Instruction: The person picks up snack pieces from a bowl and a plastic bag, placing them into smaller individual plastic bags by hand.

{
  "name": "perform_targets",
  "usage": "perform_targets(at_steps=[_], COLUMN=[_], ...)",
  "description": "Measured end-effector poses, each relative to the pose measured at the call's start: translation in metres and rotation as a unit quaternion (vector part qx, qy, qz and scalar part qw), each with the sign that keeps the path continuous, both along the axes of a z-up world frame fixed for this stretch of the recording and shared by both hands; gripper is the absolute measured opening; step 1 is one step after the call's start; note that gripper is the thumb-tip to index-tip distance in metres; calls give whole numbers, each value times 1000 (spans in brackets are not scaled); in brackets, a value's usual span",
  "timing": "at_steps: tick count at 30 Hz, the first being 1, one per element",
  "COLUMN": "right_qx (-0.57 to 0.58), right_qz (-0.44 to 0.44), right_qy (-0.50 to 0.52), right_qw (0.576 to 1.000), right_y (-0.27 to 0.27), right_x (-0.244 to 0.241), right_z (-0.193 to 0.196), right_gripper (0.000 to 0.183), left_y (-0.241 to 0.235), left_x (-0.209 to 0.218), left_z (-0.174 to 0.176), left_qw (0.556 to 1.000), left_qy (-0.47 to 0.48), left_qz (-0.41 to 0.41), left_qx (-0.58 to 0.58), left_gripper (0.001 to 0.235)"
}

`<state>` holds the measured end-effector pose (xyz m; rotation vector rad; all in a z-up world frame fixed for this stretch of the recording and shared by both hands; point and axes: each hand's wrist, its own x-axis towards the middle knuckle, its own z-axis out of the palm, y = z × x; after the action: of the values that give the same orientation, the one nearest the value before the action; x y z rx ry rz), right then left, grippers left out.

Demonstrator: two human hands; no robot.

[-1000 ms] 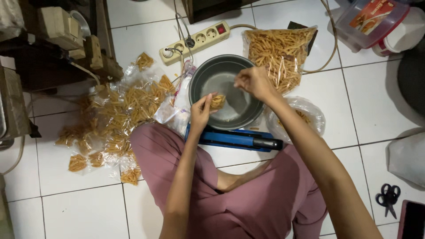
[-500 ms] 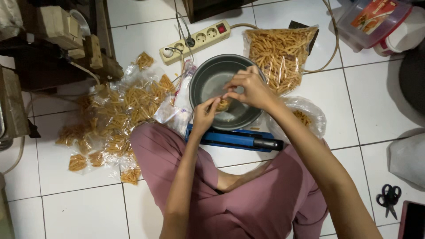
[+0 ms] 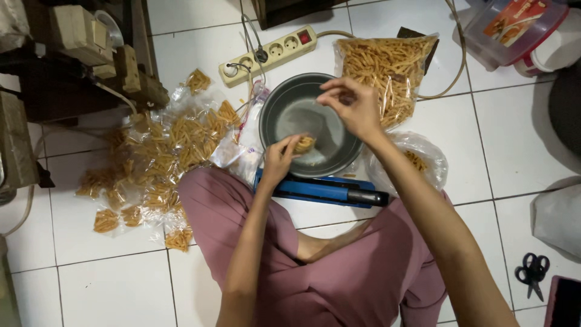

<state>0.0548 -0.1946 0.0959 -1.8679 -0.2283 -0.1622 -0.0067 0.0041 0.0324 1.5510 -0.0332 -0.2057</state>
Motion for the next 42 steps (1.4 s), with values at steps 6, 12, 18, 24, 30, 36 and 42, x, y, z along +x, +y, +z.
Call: perform_targets(at_steps=[6,12,18,24,30,36,42], right_qx=[-89,-48,-124,12,-73,-99,-126], right_qz=[90,134,122,117,96,119,144], right_qy=[101,-18,-28,25,-24,-25,-25], right_qw=[987,990,984,993,992,988,981], right_y=[5,10,11,13,9,3,-2], right_x=[-18,-15,-19,-23,-21,-16,-18], right_z=[28,-29,-19,-12,-29,-30,-22], right_gripper=[26,16,10,24,18,19,22], left_y=[7,0,-3,-7,-16,-16,-13], left_x=[6,7,6,9,9,7,2], left_z=[3,-23,-17,-9,-31,-2,7], left_qw=[999,1000,999,995,995,996,991], left_qy=[-3,-12,1,17,10,33,66], left_qz=[29,15,-5,51,78,53,-15], left_qx=[-43,-18,-45,-84,-63,-60,-112], left_gripper=[27,25,21,13,12,15,23])
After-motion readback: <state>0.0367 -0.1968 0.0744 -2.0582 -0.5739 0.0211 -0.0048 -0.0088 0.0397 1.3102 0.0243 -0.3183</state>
